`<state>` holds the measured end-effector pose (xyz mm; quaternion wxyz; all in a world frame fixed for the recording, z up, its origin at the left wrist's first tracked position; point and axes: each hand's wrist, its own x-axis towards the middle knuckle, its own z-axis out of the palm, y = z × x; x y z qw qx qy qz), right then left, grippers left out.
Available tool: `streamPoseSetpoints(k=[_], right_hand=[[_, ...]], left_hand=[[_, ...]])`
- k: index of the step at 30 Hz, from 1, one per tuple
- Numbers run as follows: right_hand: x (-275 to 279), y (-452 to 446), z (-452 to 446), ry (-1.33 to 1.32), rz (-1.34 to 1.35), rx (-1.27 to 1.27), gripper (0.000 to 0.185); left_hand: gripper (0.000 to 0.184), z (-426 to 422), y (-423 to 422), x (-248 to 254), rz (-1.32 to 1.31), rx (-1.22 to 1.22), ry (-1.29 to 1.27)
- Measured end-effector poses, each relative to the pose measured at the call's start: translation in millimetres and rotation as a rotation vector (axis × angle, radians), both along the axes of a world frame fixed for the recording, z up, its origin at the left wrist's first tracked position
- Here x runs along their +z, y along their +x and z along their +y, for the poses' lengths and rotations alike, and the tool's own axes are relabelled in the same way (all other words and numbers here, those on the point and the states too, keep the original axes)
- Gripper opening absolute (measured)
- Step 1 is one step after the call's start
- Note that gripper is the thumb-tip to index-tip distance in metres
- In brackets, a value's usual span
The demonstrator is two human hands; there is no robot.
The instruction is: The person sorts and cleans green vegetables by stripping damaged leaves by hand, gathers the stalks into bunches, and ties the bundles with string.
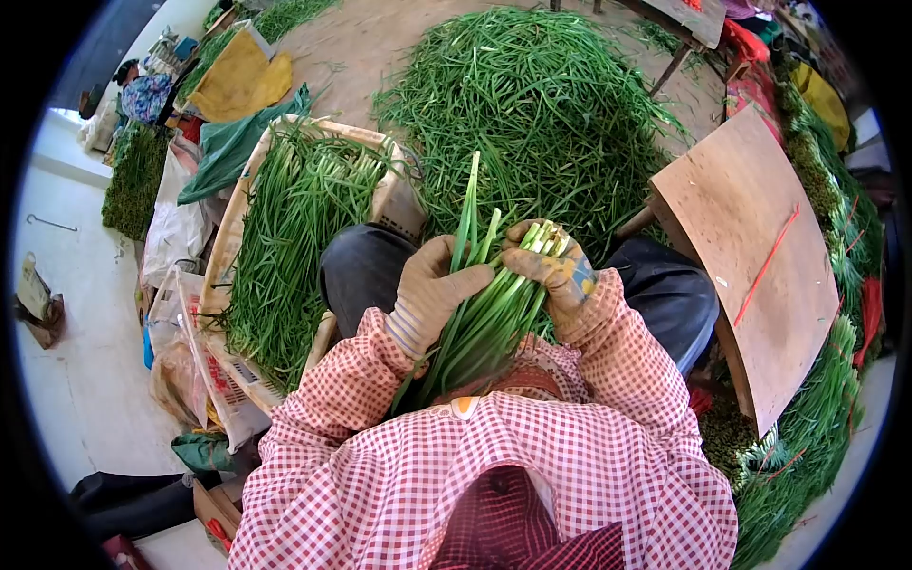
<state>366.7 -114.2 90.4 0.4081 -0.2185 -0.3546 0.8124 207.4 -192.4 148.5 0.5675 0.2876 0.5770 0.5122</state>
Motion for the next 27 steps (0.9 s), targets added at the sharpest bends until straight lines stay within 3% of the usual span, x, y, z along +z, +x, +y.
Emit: streamPoseSetpoints(k=[2,6,7,13,16,18,20,24,27], right_hand=[[20.3,0.3,-2.3,-0.086,-0.097,0.013,0.038],[-0.9,4.7,-1.2,-0.201,-0.012,0.064,0.034],[4.0,6.3,-4.7,-0.108,-0.048,0.062,0.029],[8.6,5.4,-7.1,-0.187,-0.168,-0.002,0.023],[15.2,7.7,-9.4,-0.340,-0.003,-0.031,0.026],[12.6,8.7,-9.2,-0.344,0.052,-0.045,0.029],[12.0,10.4,-7.5,-0.259,0.017,-0.063,0.025],[10.7,6.7,-4.4,-0.172,-0.088,-0.045,0.034],[16.3,6.3,-2.4,-0.165,-0.121,0.033,0.030]], left_hand=[[0.026,0.6,4.6,-0.3,0.036,0.065,0.056],[0.028,4.1,3.4,2.8,0.174,0.036,0.063],[0.029,4.5,4.1,-3.7,0.190,0.000,0.074],[0.032,7.2,4.6,-4.6,0.232,-0.042,0.037],[0.027,5.6,-6.2,-3.0,0.228,-0.007,0.013],[0.024,4.3,-14.4,-7.7,0.444,-0.062,0.037],[0.023,1.8,-12.7,-8.3,0.437,-0.057,0.069],[0.021,0.3,-9.0,-9.0,0.671,-0.259,0.150],[0.022,-0.1,-6.4,-19.3,0.787,-0.251,0.254]])
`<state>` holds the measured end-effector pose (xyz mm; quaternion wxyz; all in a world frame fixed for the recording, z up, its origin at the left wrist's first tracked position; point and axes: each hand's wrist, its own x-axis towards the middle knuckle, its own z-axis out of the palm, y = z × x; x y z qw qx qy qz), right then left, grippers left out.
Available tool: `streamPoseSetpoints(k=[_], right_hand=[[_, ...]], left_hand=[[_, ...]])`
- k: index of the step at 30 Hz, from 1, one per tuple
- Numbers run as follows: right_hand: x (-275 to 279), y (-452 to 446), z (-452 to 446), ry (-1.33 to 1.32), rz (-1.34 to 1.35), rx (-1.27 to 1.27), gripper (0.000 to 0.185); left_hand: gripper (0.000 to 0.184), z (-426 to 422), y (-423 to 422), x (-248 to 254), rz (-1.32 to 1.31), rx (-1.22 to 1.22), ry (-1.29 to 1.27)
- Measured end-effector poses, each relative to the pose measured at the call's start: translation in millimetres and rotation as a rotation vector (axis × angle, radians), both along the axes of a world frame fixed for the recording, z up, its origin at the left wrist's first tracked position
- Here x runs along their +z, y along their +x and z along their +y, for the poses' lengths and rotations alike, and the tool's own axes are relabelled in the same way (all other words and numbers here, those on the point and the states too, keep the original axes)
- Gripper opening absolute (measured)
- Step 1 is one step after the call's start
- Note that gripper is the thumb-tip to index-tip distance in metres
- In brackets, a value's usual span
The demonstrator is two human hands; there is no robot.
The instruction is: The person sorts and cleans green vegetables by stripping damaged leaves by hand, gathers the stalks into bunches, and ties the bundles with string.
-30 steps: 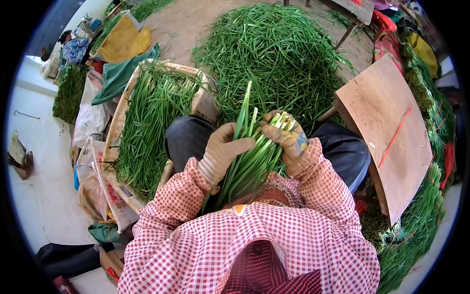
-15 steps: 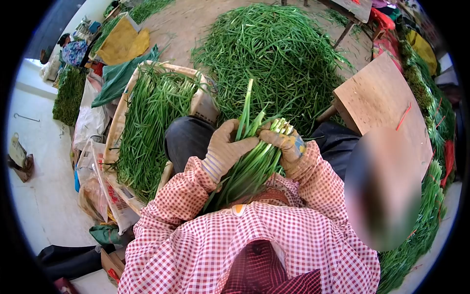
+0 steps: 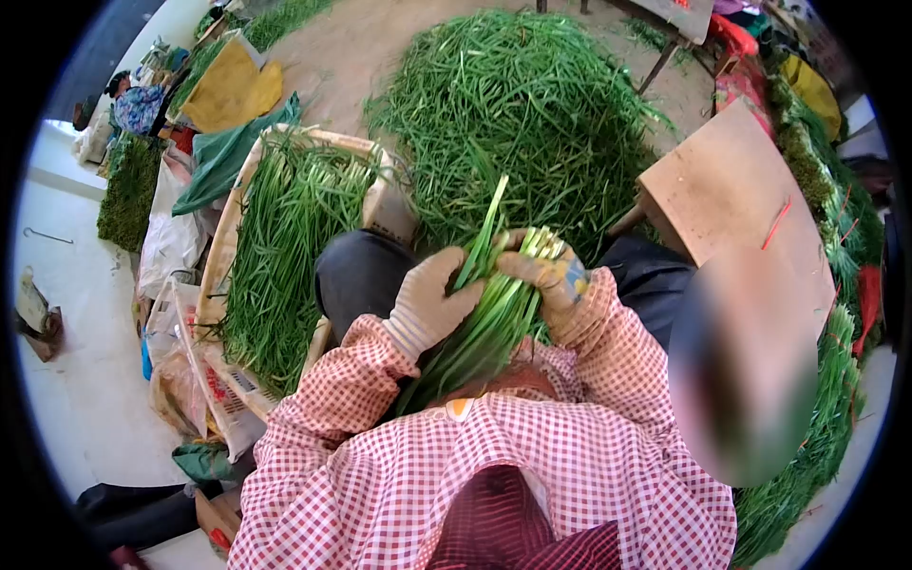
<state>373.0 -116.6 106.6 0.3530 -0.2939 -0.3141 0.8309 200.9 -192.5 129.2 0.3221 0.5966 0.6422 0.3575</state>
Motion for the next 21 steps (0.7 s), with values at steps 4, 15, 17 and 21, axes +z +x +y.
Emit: streamPoseSetpoints(k=[4,15,17,21], right_hand=[[2.6,1.7,0.7,-0.025,-0.149,-0.003,0.026],[16.2,7.0,-7.9,-0.040,0.155,-0.014,0.037],[24.3,10.4,-15.4,-0.058,0.239,0.009,0.041],[26.8,26.8,-18.1,0.019,0.172,0.252,0.054]], left_hand=[[0.024,-0.4,-6.6,13.2,0.072,-0.141,0.007],[0.025,-11.4,-24.6,15.2,0.071,-0.511,-0.214],[0.028,-14.4,-23.0,4.3,0.079,-0.613,-0.201],[0.032,-16.9,-18.9,-29.3,-0.041,-0.725,-0.243]])
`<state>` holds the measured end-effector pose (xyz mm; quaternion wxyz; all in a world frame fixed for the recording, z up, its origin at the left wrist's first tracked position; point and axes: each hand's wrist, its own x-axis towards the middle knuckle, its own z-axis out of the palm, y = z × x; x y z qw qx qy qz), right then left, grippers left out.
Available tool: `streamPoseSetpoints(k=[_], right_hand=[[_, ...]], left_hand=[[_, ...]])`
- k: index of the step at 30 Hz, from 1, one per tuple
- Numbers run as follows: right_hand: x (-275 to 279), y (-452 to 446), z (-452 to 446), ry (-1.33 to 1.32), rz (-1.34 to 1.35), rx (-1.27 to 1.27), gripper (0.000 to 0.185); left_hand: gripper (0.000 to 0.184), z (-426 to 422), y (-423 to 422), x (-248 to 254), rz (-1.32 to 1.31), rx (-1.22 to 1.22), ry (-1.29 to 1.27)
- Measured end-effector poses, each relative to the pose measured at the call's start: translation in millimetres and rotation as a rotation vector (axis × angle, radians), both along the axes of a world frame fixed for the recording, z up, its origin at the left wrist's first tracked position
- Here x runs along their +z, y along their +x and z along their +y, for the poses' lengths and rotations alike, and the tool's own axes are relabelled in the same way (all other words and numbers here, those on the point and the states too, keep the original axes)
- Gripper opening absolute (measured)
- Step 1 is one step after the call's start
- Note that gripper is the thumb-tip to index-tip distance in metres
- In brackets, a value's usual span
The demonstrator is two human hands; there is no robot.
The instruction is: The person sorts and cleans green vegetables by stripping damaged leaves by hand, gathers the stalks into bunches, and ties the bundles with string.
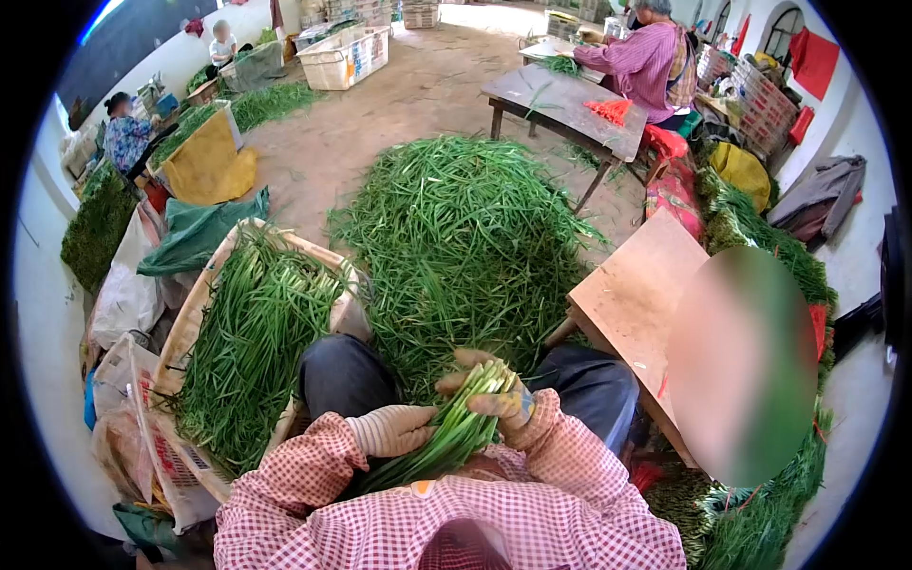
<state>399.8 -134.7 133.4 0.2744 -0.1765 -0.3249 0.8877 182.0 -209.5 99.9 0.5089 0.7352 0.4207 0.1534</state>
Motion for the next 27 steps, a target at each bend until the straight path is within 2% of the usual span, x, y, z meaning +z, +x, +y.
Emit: streamPoseSetpoints(k=[1,4,5,6,7,8,9,10,11,12,13,14,15,16,17,18,20,22,23,25,27], right_hand=[[-10.6,-6.4,-3.4,0.098,0.031,-0.071,0.048],[2.9,-3.1,-5.1,0.023,-0.008,-0.208,0.040],[21.3,0.9,-1.1,0.055,-0.100,-0.275,0.027],[40.2,6.8,7.1,0.114,-0.157,-0.353,0.021],[47.2,16.2,20.4,0.141,-0.143,-0.446,0.021],[54.6,29.7,39.7,0.370,-0.130,-0.531,0.025],[80.1,45.3,50.5,0.442,-0.349,-0.626,0.031],[88.1,61.0,72.2,0.462,-0.337,-0.725,0.039],[117.2,66.5,76.6,0.414,-0.153,-0.731,0.031],[98.2,88.2,114.2,0.359,0.147,-0.918,0.021],[101.4,100.8,130.9,0.389,-0.062,-0.993,0.015],[96.6,97.5,144.1,0.469,-0.305,-1.031,0.019],[76.6,99.0,164.2,0.674,-0.429,-0.896,0.019],[81.2,82.8,163.5,0.720,-0.485,-0.801,0.019],[85.4,66.9,163.1,0.771,-0.539,-0.706,0.020],[101.8,24.0,136.6,0.652,-0.536,-0.663,0.021],[87.4,-15.0,135.4,0.957,-0.576,-0.544,0.021],[89.9,-41.7,108.4,1.422,-0.655,-0.422,0.017],[90.0,-48.2,93.7,1.608,-0.648,-0.356,0.018],[81.4,-59.9,65.7,1.851,-0.523,-0.147,0.021],[69.3,-67.7,39.6,1.971,-0.366,0.065,0.025]], left_hand=[[0.033,-0.6,0.1,3.5,0.029,-0.019,-0.055],[0.033,7.4,1.3,19.2,-0.042,0.014,-0.026],[0.034,10.8,0.6,31.0,-0.106,0.036,0.052],[0.036,16.4,-5.7,29.4,0.037,-0.021,-0.006],[0.037,20.0,-12.1,28.0,0.072,-0.033,-0.047],[0.038,22.5,-18.5,26.8,0.106,-0.043,-0.083],[0.039,23.0,-27.6,26.7,0.207,-0.001,0.019],[0.042,24.0,-38.7,28.6,0.308,0.043,0.125],[0.051,22.9,-49.8,38.7,0.459,0.165,0.287],[0.058,27.3,-49.3,72.0,0.746,0.337,0.222],[0.055,26.9,-55.6,83.4,0.782,0.563,0.314],[0.050,22.7,-65.1,73.7,1.002,0.639,0.885],[0.052,23.2,-63.5,85.8,0.872,0.640,0.768],[0.053,26.6,-58.0,99.4,0.743,0.641,0.656],[0.054,29.8,-48.5,99.8,0.383,0.522,0.442],[0.055,29.4,-35.7,97.9,0.031,0.387,0.215],[0.059,38.5,-4.5,69.6,-0.775,0.091,-0.454],[0.067,52.3,28.7,53.2,-1.448,-0.016,-1.130],[0.067,56.2,36.7,52.8,-1.445,-0.019,-1.132],[0.075,59.5,47.2,51.6,-1.808,0.110,-0.665],[0.069,63.2,43.1,41.2,-1.863,0.054,-0.711]])
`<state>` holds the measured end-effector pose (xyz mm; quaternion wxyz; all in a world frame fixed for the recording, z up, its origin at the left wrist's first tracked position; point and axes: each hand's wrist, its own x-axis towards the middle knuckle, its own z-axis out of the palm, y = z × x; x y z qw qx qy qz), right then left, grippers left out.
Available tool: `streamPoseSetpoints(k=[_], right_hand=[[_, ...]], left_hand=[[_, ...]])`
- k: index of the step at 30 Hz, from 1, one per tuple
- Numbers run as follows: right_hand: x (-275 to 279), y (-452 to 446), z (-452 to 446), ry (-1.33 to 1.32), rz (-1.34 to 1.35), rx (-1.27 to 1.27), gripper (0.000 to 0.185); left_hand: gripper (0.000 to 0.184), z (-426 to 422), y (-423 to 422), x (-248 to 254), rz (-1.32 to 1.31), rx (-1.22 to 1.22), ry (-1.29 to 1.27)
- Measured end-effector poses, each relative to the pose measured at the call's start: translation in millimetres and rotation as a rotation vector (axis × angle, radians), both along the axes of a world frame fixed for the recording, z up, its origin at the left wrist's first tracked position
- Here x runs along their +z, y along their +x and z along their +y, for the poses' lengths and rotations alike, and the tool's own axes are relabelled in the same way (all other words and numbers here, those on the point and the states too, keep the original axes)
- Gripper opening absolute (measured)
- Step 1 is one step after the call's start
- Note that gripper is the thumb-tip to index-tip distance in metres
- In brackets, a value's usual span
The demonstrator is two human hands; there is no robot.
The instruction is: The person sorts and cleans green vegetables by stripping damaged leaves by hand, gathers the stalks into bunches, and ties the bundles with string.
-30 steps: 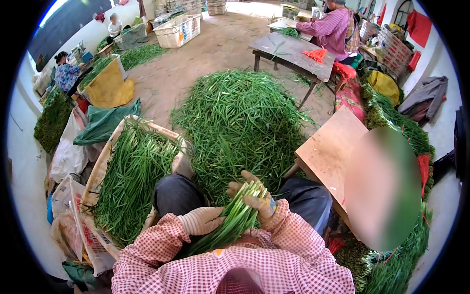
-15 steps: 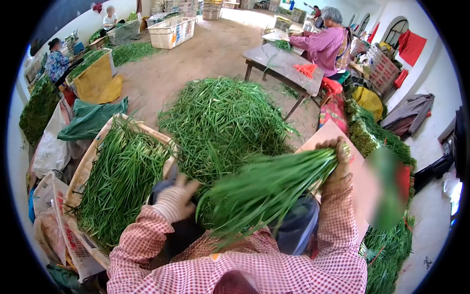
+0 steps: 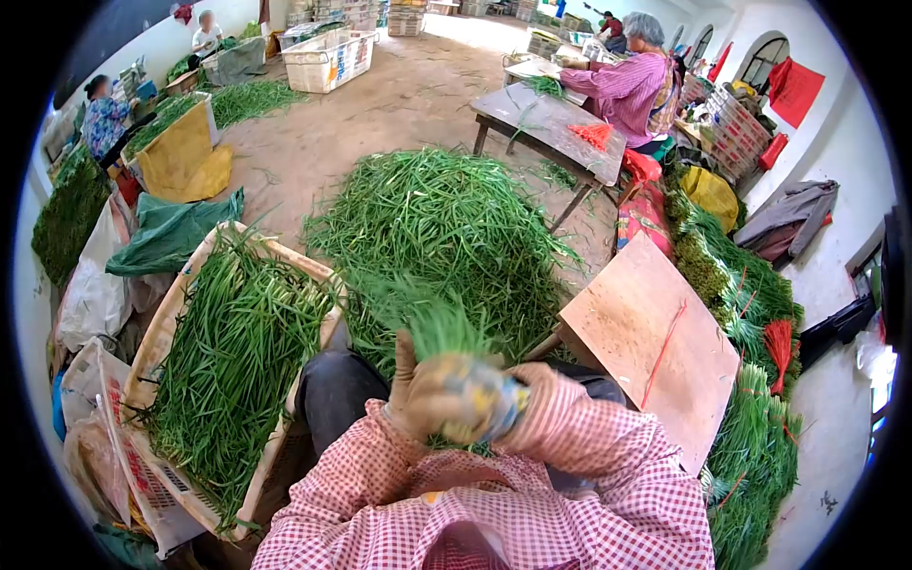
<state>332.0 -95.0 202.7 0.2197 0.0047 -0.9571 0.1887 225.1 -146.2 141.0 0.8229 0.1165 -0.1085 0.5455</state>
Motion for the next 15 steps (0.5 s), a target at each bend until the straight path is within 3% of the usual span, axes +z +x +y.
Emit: streamPoseSetpoints(k=[3,6,9,11,13,15], right_hand=[[-22.7,-7.2,-25.9,0.023,-0.099,0.263,0.031],[-30.2,-9.6,-36.3,0.036,-0.113,0.404,0.039],[4.4,-11.8,-34.7,0.013,0.051,0.410,0.040],[15.6,-12.6,-35.4,-0.047,0.041,0.303,0.044],[-1.5,-20.3,-32.1,-0.045,0.103,0.408,0.049],[-12.3,-12.9,-48.1,-0.102,-0.031,0.425,0.045]], left_hand=[[0.063,-8.0,-18.0,-6.0,-0.133,-0.068,-0.013],[0.051,-14.1,-38.4,7.5,0.302,0.108,-0.430],[0.046,-6.2,-44.8,22.7,0.538,0.293,-0.302],[0.052,2.1,-47.1,43.8,0.740,0.397,-0.363],[0.050,18.3,-54.5,47.7,0.789,0.543,-0.273],[0.041,25.7,-65.5,60.3,0.714,0.707,-0.390]])
